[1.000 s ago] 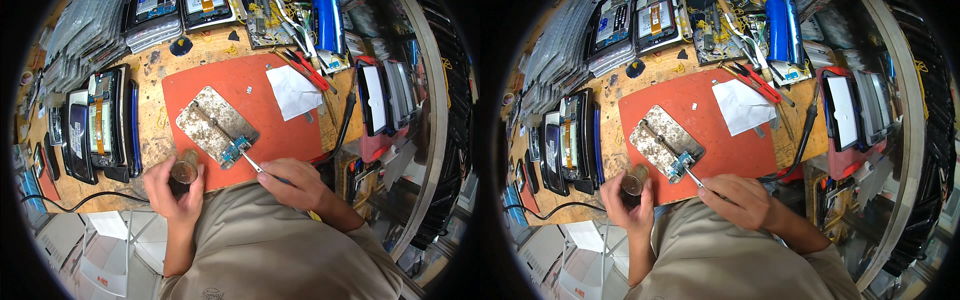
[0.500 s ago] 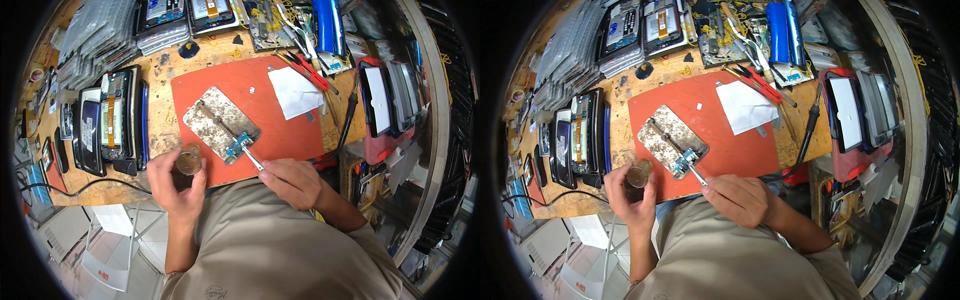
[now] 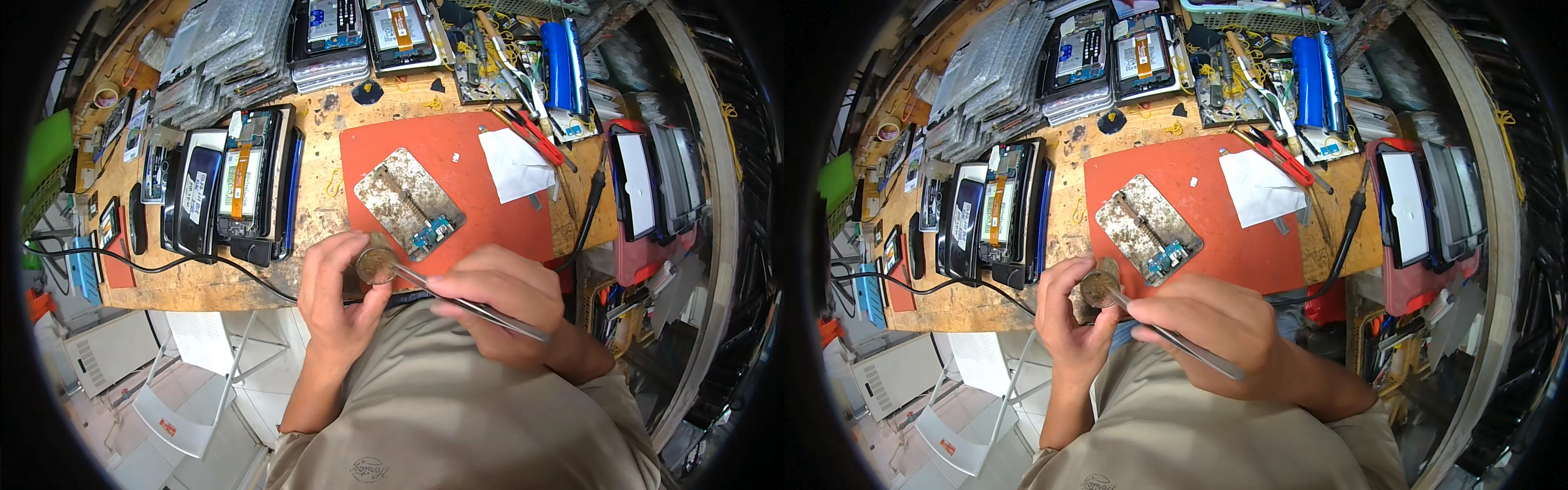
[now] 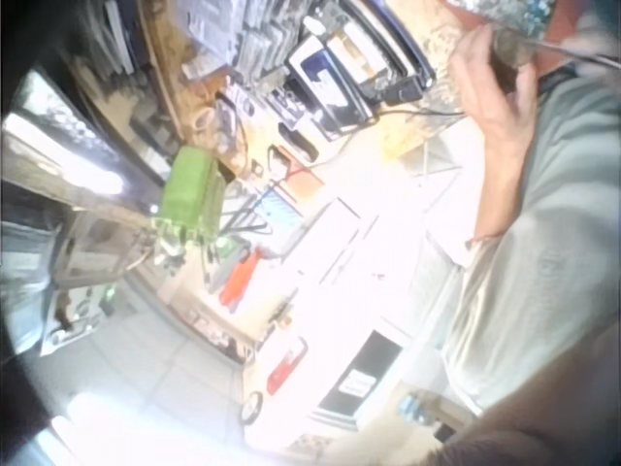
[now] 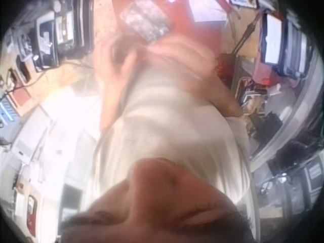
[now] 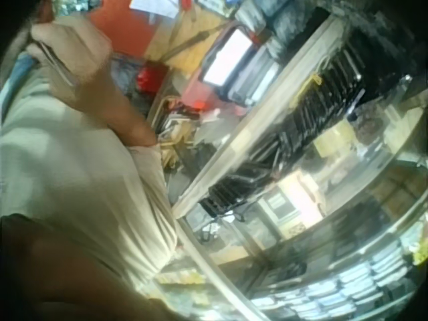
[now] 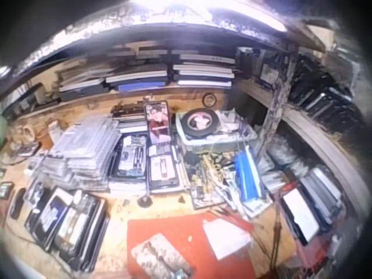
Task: The person uses a soldering iron and solder to repair a small circuit board. They apply flux, heat the components, and add solder to the joints. The person then uses a magnifying lamp to inspect the work and applies a substance from a small container to the board.
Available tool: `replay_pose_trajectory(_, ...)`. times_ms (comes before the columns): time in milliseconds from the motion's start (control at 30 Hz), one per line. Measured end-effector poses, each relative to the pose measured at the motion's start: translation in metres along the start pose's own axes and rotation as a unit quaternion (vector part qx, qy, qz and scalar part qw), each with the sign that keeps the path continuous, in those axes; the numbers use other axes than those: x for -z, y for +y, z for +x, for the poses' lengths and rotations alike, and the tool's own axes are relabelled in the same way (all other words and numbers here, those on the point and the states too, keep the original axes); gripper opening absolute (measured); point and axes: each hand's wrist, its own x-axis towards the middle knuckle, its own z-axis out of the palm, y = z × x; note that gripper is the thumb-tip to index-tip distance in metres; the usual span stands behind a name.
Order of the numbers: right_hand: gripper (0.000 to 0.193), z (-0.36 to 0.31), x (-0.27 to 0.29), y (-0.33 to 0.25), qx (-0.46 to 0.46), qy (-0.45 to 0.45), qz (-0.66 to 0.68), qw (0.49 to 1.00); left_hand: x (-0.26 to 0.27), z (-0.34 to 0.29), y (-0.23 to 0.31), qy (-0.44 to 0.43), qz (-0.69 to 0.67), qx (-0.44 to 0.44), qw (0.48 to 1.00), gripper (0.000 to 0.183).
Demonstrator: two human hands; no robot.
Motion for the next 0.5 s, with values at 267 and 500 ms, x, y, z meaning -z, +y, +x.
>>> replay_pose_trajectory(267,0.029,0.006,-0.017,0.008,-0.017,-0.022,0.016,0.999,0.002,-0.004,0.003,-0.016,-0.033,-0.009,0.999,0.059)
replay_pose_trajectory(500,0.027,0.004,-0.019,0.012,-0.008,-0.008,0.031,0.999,0.001,-0.002,0.004,-0.016,-0.019,-0.022,0.999,0.058)
